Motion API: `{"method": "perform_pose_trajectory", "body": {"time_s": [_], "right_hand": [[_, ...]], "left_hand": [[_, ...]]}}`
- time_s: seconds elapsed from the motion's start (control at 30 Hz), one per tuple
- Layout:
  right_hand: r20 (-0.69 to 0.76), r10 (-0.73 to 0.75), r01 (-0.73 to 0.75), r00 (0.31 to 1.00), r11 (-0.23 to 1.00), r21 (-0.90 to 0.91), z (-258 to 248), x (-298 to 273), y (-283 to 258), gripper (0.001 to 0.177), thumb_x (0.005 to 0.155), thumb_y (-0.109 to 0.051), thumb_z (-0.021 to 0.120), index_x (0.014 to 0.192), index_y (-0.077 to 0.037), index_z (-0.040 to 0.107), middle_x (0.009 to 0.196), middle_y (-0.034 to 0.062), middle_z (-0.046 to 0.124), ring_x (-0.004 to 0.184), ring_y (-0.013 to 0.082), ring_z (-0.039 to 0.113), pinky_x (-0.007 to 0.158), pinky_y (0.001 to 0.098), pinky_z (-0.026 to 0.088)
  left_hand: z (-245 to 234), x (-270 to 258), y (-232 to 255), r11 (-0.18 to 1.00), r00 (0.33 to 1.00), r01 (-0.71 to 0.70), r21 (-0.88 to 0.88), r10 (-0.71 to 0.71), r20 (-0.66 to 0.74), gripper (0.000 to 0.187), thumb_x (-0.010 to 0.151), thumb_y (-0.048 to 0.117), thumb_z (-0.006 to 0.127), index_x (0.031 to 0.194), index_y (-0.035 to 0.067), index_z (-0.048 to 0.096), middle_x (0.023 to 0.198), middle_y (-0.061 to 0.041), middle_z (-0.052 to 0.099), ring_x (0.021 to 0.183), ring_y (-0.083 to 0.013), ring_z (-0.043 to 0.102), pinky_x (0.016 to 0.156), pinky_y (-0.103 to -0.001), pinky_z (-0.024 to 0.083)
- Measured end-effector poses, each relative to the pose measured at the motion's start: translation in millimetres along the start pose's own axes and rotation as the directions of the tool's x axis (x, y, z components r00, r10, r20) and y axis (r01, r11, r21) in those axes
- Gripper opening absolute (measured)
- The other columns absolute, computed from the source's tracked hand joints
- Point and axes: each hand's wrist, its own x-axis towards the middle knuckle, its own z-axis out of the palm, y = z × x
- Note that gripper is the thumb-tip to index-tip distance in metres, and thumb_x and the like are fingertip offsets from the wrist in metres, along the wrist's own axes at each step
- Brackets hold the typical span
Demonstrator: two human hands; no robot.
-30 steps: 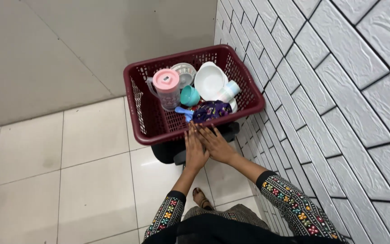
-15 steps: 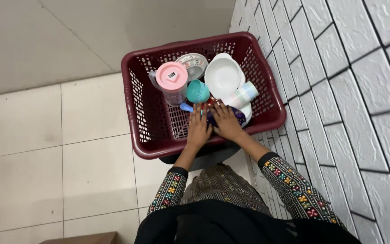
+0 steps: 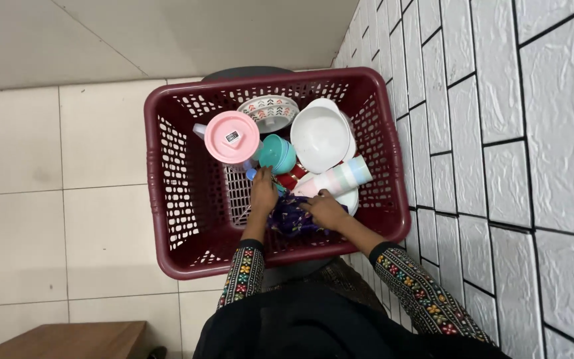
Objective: Arranging bowls and utensils from a basket onto a dining table.
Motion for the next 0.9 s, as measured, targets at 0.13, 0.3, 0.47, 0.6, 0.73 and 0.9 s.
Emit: {"method": "perform_pose_trajectory", "body": {"time_s": [0.13,0.3,0.47,0.6,0.73,0.9], "right_hand": [[-0.047,0.069,-0.054,0.996,0.961,0.271,-24,-1,6,0.026,0.081,-0.021,0.075,0.104,-0.009,0.076,0.099,0.0095,0.069,0.1,0.0281,0.064,0.093,0.0445,0.046],[-0.305,0.219,0.154,0.927,0.519,0.841,-11,8,37,0.027,0.082,-0.007,0.06,0.102,0.005,0.073,0.119,0.0121,0.066,0.114,0.0284,0.054,0.095,0.0409,0.046],[0.244,0.276,-0.106,0.93,-0.434,0.894,34,4,58,0.031,0.1,-0.021,0.056,0.097,0.007,0.069,0.092,0.0095,0.069,0.086,0.019,0.061,0.079,0.0338,0.054],[0.55,0.453,-0.296,0.702,-0.517,0.803,-18,3,44,0.025,0.099,-0.024,0.055,0.117,-0.006,0.053,0.1,0.0106,0.067,0.09,0.0161,0.072,0.09,0.0379,0.061],[0.215,0.342,0.033,0.915,-0.594,0.804,15,4,84,0.027,0.106,-0.015,0.062,0.12,0.007,0.061,0.101,0.0149,0.071,0.081,0.0203,0.071,0.075,0.0355,0.058],[0.188,0.549,0.197,0.814,-0.567,0.8,-64,0,74,0.029,0.094,-0.018,0.058,0.119,-0.003,0.062,0.1,0.0126,0.073,0.083,0.0205,0.075,0.076,0.0363,0.064]], "left_hand": [[-7,17,25,0.993,0.985,0.115,0.031,-0.118,0.127,0.042,0.085,0.005,0.063,0.127,0.011,0.067,0.147,-0.02,0.052,0.135,-0.0404,0.048,0.114,-0.048,0.04],[36,43,9,0.99,0.995,0.065,0.129,-0.075,0.07,0.033,0.082,0.009,0.068,0.115,0.014,0.073,0.149,-0.017,0.05,0.141,-0.042,0.041,0.111,-0.062,0.032],[64,49,-5,0.983,0.97,0.158,0.093,-0.173,0.17,0.034,0.079,0.015,0.074,0.113,0.014,0.073,0.137,-0.012,0.058,0.131,-0.041,0.045,0.107,-0.064,0.031],[68,40,-22,0.966,0.962,0.245,-0.08,-0.232,0.144,0.038,0.075,0.009,0.076,0.112,0.013,0.069,0.122,-0.013,0.067,0.111,-0.0363,0.066,0.097,-0.047,0.052],[15,30,11,0.964,0.989,0.119,-0.239,-0.137,-0.057,0.035,0.077,-0.004,0.073,0.109,0.01,0.069,0.116,-0.017,0.067,0.107,-0.0392,0.066,0.093,-0.043,0.053],[-17,15,25,0.851,0.971,0.09,-0.517,-0.189,-0.143,0.054,0.077,-0.006,0.071,0.127,0.002,0.052,0.119,-0.017,0.065,0.115,-0.0301,0.064,0.099,-0.041,0.05]]}}
